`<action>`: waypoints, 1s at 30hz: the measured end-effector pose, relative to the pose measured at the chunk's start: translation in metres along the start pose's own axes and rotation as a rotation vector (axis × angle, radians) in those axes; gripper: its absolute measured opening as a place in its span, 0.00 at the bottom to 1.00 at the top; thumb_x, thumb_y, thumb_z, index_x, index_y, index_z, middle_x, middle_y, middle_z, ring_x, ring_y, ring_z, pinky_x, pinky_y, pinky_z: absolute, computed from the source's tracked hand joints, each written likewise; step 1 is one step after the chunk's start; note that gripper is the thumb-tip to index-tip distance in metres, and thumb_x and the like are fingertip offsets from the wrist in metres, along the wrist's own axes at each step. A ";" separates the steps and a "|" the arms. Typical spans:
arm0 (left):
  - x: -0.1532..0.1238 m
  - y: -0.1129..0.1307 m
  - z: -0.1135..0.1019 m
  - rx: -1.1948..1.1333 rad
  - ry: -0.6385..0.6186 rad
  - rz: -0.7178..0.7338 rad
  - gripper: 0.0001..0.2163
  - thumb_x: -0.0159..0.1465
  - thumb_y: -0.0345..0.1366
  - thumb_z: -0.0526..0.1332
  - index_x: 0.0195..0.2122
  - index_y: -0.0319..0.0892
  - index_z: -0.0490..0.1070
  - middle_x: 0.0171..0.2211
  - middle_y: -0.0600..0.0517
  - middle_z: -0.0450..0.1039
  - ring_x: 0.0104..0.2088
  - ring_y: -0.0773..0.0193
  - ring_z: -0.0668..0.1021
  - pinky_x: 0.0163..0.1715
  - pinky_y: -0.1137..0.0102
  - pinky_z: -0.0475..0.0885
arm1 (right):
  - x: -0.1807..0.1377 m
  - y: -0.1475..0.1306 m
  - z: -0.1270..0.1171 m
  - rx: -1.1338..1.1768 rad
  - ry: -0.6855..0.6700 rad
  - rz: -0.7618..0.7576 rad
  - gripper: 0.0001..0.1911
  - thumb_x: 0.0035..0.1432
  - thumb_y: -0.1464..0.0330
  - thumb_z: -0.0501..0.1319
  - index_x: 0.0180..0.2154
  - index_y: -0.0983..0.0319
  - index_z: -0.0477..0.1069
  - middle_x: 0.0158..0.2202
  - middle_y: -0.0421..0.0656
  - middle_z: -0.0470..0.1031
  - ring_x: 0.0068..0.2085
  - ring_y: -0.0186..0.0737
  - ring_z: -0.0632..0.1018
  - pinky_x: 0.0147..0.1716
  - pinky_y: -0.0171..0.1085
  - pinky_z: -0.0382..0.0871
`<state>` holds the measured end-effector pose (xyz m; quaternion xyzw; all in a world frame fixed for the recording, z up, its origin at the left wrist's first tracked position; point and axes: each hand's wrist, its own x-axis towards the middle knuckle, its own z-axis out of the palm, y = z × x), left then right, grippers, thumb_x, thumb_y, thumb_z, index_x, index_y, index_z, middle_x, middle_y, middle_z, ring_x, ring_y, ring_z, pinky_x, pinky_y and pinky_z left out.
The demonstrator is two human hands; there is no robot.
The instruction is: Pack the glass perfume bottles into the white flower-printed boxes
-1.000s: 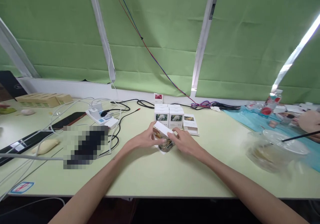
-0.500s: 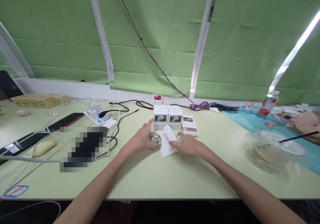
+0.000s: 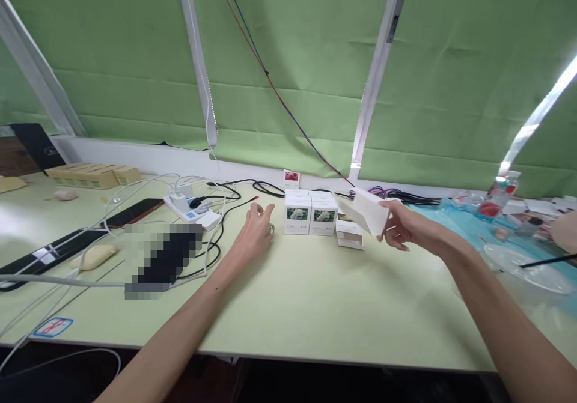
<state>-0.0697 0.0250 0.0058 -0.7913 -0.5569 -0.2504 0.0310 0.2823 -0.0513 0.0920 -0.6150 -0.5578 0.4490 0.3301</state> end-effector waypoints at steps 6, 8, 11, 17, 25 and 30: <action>0.003 -0.005 0.007 -0.073 -0.001 0.006 0.30 0.57 0.28 0.59 0.62 0.44 0.59 0.51 0.42 0.57 0.46 0.52 0.73 0.45 0.58 0.74 | 0.037 0.030 0.013 -0.187 0.364 -0.116 0.35 0.66 0.41 0.41 0.52 0.62 0.65 0.35 0.50 0.76 0.24 0.40 0.75 0.22 0.37 0.69; 0.005 -0.007 0.009 -0.081 0.017 -0.010 0.28 0.57 0.28 0.59 0.61 0.44 0.60 0.51 0.42 0.57 0.47 0.52 0.73 0.45 0.58 0.74 | 0.045 0.040 0.024 -0.365 0.337 -0.161 0.38 0.66 0.40 0.40 0.61 0.59 0.61 0.41 0.52 0.76 0.29 0.45 0.78 0.27 0.40 0.71; 0.007 -0.008 0.011 -0.088 0.042 -0.032 0.26 0.59 0.29 0.58 0.60 0.43 0.61 0.51 0.41 0.58 0.48 0.51 0.72 0.46 0.56 0.73 | 0.048 0.049 0.040 -0.626 0.449 -0.156 0.40 0.67 0.41 0.39 0.64 0.61 0.61 0.47 0.58 0.73 0.40 0.53 0.79 0.38 0.47 0.71; 0.015 0.008 0.002 0.094 0.206 0.039 0.20 0.68 0.37 0.55 0.60 0.39 0.65 0.56 0.34 0.62 0.58 0.40 0.66 0.58 0.45 0.63 | 0.044 0.047 0.063 -0.678 0.496 -0.282 0.32 0.71 0.48 0.39 0.58 0.59 0.67 0.49 0.54 0.72 0.41 0.51 0.78 0.42 0.46 0.69; 0.047 0.037 0.011 0.091 0.081 0.291 0.18 0.70 0.39 0.54 0.59 0.41 0.67 0.66 0.38 0.60 0.71 0.39 0.54 0.67 0.43 0.52 | 0.040 0.058 0.096 -0.712 0.100 -0.545 0.24 0.72 0.54 0.47 0.49 0.61 0.73 0.39 0.47 0.79 0.38 0.44 0.78 0.39 0.40 0.65; 0.047 0.044 0.018 0.117 0.064 0.314 0.10 0.70 0.31 0.52 0.49 0.41 0.69 0.57 0.38 0.69 0.67 0.44 0.62 0.63 0.46 0.62 | 0.037 0.067 0.101 -0.699 0.008 -0.568 0.22 0.72 0.55 0.50 0.50 0.61 0.75 0.38 0.47 0.80 0.39 0.45 0.77 0.37 0.39 0.65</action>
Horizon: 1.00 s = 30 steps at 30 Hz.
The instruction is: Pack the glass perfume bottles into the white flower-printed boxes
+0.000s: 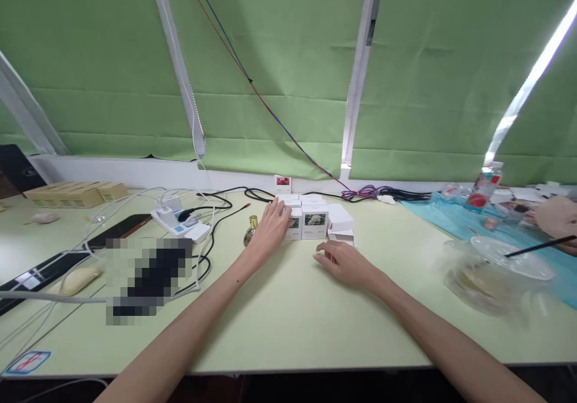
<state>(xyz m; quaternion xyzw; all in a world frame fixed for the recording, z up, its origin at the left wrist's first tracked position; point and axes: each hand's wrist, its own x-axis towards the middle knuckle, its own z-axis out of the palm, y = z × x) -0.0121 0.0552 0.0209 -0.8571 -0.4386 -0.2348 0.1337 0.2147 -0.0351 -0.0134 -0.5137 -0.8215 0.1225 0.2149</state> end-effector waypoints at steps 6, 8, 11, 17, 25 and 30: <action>-0.002 0.015 -0.015 0.057 -0.068 -0.018 0.07 0.67 0.30 0.59 0.46 0.40 0.70 0.45 0.39 0.75 0.52 0.45 0.74 0.52 0.54 0.70 | -0.001 -0.002 -0.001 0.032 0.019 0.000 0.21 0.72 0.57 0.50 0.49 0.61 0.76 0.38 0.47 0.79 0.39 0.44 0.77 0.37 0.39 0.65; -0.006 0.023 -0.022 0.038 -0.088 -0.074 0.11 0.66 0.31 0.61 0.49 0.42 0.70 0.45 0.41 0.75 0.50 0.46 0.75 0.48 0.57 0.70 | 0.000 -0.002 0.000 0.053 0.028 0.010 0.21 0.72 0.56 0.50 0.51 0.62 0.75 0.38 0.47 0.79 0.39 0.44 0.77 0.38 0.40 0.66; -0.013 0.034 -0.036 -0.009 -0.129 -0.211 0.11 0.66 0.37 0.61 0.48 0.43 0.71 0.46 0.41 0.74 0.49 0.45 0.76 0.37 0.63 0.70 | 0.000 -0.001 0.004 0.104 0.051 0.030 0.23 0.71 0.55 0.51 0.53 0.62 0.73 0.41 0.48 0.79 0.39 0.44 0.77 0.41 0.42 0.68; -0.025 0.039 -0.049 -0.349 -0.197 -0.467 0.14 0.65 0.47 0.57 0.30 0.41 0.68 0.30 0.45 0.76 0.30 0.52 0.79 0.27 0.65 0.66 | -0.002 -0.014 0.013 0.259 0.044 -0.035 0.42 0.62 0.48 0.61 0.70 0.59 0.52 0.64 0.52 0.64 0.64 0.50 0.65 0.63 0.49 0.60; -0.035 0.029 -0.037 -0.960 -0.463 -0.850 0.21 0.57 0.55 0.65 0.35 0.39 0.67 0.29 0.44 0.80 0.23 0.57 0.80 0.21 0.68 0.68 | -0.002 -0.023 0.026 0.214 -0.053 -0.017 0.53 0.60 0.51 0.64 0.74 0.60 0.37 0.69 0.55 0.55 0.67 0.57 0.60 0.66 0.55 0.55; -0.043 0.006 -0.032 -1.181 -0.592 -0.762 0.26 0.47 0.56 0.73 0.30 0.36 0.72 0.24 0.49 0.75 0.20 0.66 0.75 0.19 0.73 0.60 | 0.000 -0.008 0.020 0.261 -0.114 -0.040 0.52 0.58 0.49 0.65 0.73 0.58 0.42 0.72 0.52 0.51 0.71 0.56 0.55 0.69 0.54 0.51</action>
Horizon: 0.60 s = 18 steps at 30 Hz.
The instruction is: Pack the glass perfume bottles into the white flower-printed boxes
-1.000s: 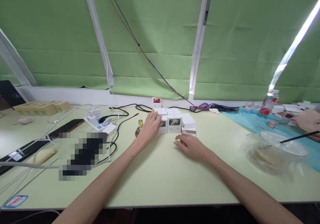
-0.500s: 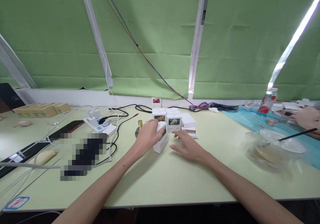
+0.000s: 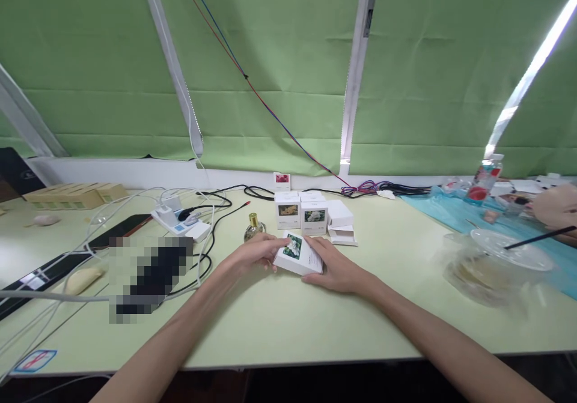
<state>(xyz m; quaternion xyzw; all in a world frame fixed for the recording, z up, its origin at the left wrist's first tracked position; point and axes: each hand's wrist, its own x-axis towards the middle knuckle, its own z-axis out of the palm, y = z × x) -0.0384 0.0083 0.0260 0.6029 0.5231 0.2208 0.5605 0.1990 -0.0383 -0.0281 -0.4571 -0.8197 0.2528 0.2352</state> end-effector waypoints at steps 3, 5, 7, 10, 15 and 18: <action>0.002 -0.008 -0.003 -0.055 -0.034 0.010 0.27 0.45 0.59 0.73 0.26 0.38 0.70 0.18 0.54 0.68 0.17 0.70 0.69 0.16 0.74 0.55 | 0.001 0.008 -0.004 0.024 0.005 -0.041 0.50 0.57 0.50 0.66 0.72 0.58 0.47 0.71 0.51 0.53 0.70 0.54 0.57 0.69 0.53 0.52; 0.002 -0.010 -0.002 -0.018 -0.017 0.003 0.28 0.45 0.60 0.73 0.24 0.38 0.69 0.17 0.56 0.67 0.15 0.72 0.65 0.15 0.74 0.51 | 0.001 0.012 -0.007 0.035 0.013 -0.059 0.50 0.56 0.51 0.67 0.72 0.58 0.49 0.71 0.51 0.55 0.70 0.53 0.58 0.69 0.53 0.53; 0.001 -0.011 0.000 0.058 0.010 -0.021 0.28 0.46 0.61 0.72 0.23 0.39 0.69 0.18 0.54 0.68 0.14 0.74 0.62 0.14 0.73 0.47 | 0.001 0.014 -0.008 0.043 0.019 -0.069 0.50 0.55 0.51 0.68 0.72 0.57 0.50 0.70 0.50 0.56 0.69 0.54 0.60 0.68 0.53 0.55; 0.002 -0.015 0.002 0.113 0.052 -0.038 0.28 0.45 0.62 0.71 0.23 0.39 0.67 0.17 0.55 0.69 0.13 0.75 0.59 0.14 0.74 0.44 | 0.001 0.016 -0.010 0.043 0.018 -0.076 0.48 0.55 0.53 0.69 0.70 0.58 0.54 0.70 0.50 0.58 0.69 0.54 0.61 0.68 0.54 0.55; 0.008 -0.026 0.001 0.097 -0.013 0.020 0.28 0.43 0.60 0.74 0.24 0.40 0.67 0.17 0.56 0.69 0.14 0.75 0.64 0.14 0.75 0.49 | 0.001 0.017 -0.013 0.033 0.020 -0.064 0.46 0.54 0.55 0.70 0.69 0.59 0.57 0.68 0.51 0.60 0.67 0.54 0.63 0.67 0.53 0.57; 0.011 -0.030 -0.004 0.102 -0.012 0.047 0.28 0.44 0.59 0.74 0.30 0.39 0.70 0.21 0.54 0.73 0.15 0.72 0.70 0.14 0.75 0.53 | 0.001 0.019 -0.014 0.045 0.026 -0.047 0.49 0.52 0.54 0.71 0.69 0.59 0.55 0.67 0.52 0.60 0.66 0.54 0.64 0.66 0.53 0.59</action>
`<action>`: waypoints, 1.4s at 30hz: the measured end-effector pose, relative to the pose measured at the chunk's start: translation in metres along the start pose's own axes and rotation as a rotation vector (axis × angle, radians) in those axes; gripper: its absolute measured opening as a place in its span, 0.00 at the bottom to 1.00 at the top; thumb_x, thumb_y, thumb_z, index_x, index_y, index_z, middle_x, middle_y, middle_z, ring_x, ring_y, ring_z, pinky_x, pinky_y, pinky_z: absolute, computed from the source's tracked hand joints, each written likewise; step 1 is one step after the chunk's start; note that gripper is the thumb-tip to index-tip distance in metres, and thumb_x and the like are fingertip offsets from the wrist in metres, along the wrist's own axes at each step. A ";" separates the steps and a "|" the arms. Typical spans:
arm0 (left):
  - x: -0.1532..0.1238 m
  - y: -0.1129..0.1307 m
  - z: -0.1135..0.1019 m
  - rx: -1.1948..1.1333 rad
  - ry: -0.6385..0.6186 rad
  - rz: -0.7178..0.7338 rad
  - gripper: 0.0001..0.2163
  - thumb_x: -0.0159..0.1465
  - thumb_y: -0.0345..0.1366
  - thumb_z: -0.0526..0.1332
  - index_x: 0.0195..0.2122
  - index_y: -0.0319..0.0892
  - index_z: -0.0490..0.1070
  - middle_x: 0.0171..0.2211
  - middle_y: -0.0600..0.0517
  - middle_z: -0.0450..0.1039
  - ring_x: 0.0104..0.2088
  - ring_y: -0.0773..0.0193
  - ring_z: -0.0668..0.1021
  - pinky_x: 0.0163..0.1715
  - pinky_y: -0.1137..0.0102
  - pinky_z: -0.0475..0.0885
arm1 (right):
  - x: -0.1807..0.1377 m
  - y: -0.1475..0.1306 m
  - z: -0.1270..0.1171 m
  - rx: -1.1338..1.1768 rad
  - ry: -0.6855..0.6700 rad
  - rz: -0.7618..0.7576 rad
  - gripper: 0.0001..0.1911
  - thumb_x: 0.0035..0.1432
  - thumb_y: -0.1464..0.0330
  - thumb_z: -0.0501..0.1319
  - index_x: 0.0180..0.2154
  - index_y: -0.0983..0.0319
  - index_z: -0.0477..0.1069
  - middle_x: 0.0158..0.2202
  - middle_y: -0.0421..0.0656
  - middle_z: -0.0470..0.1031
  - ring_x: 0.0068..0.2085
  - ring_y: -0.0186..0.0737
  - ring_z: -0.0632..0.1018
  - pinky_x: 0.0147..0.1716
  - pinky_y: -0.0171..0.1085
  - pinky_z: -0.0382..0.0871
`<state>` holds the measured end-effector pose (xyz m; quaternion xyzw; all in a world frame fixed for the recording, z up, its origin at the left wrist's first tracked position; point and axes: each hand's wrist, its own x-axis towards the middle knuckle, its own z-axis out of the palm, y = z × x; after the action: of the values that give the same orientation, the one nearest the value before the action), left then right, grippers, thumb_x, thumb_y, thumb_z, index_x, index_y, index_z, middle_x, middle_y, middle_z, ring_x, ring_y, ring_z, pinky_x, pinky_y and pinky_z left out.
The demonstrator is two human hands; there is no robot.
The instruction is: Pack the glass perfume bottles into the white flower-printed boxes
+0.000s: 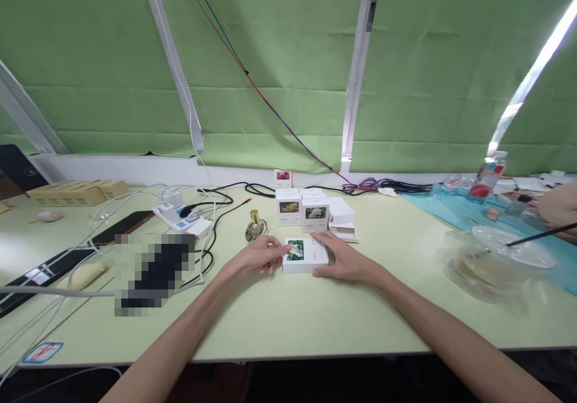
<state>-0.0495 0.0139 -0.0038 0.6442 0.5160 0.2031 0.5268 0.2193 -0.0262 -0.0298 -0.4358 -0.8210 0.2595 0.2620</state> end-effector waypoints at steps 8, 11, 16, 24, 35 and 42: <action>-0.006 0.007 -0.005 -0.003 -0.141 -0.064 0.31 0.47 0.60 0.72 0.35 0.32 0.77 0.22 0.50 0.76 0.13 0.75 0.66 0.13 0.74 0.49 | -0.002 0.001 -0.003 0.046 0.062 -0.029 0.44 0.51 0.57 0.73 0.66 0.58 0.61 0.64 0.51 0.64 0.64 0.53 0.68 0.64 0.52 0.63; -0.011 0.013 -0.006 -0.081 -0.160 -0.087 0.29 0.45 0.55 0.75 0.34 0.31 0.77 0.23 0.49 0.76 0.14 0.76 0.66 0.15 0.75 0.49 | -0.002 0.001 -0.003 0.062 0.069 -0.025 0.44 0.51 0.58 0.73 0.66 0.58 0.61 0.64 0.51 0.65 0.64 0.53 0.68 0.64 0.52 0.62; -0.013 0.014 -0.007 -0.149 -0.167 -0.128 0.24 0.48 0.49 0.75 0.35 0.31 0.79 0.25 0.47 0.78 0.16 0.75 0.68 0.16 0.75 0.56 | -0.003 -0.001 -0.003 0.077 0.063 -0.006 0.45 0.50 0.59 0.73 0.65 0.60 0.61 0.64 0.52 0.64 0.64 0.52 0.67 0.65 0.51 0.61; -0.009 0.007 -0.005 -0.161 -0.202 -0.088 0.23 0.51 0.50 0.73 0.35 0.31 0.78 0.27 0.45 0.78 0.17 0.74 0.71 0.16 0.76 0.59 | -0.004 0.002 0.000 0.098 0.124 0.043 0.44 0.48 0.58 0.74 0.64 0.60 0.62 0.64 0.53 0.65 0.63 0.54 0.68 0.63 0.54 0.63; -0.015 0.013 0.004 -0.135 -0.171 -0.001 0.28 0.52 0.61 0.69 0.27 0.36 0.71 0.21 0.55 0.65 0.16 0.77 0.61 0.15 0.75 0.46 | -0.004 -0.002 0.007 0.303 0.177 0.050 0.44 0.46 0.58 0.75 0.62 0.57 0.62 0.65 0.50 0.62 0.65 0.51 0.65 0.64 0.51 0.65; -0.010 0.008 0.007 -0.156 -0.098 -0.001 0.27 0.51 0.59 0.71 0.21 0.38 0.68 0.18 0.56 0.60 0.15 0.78 0.55 0.16 0.72 0.39 | -0.003 0.004 0.008 0.271 0.157 0.066 0.46 0.46 0.59 0.75 0.63 0.58 0.61 0.65 0.51 0.64 0.64 0.52 0.68 0.65 0.52 0.64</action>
<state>-0.0443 0.0023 0.0042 0.6101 0.4724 0.2106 0.6002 0.2180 -0.0287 -0.0394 -0.4419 -0.7408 0.3414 0.3732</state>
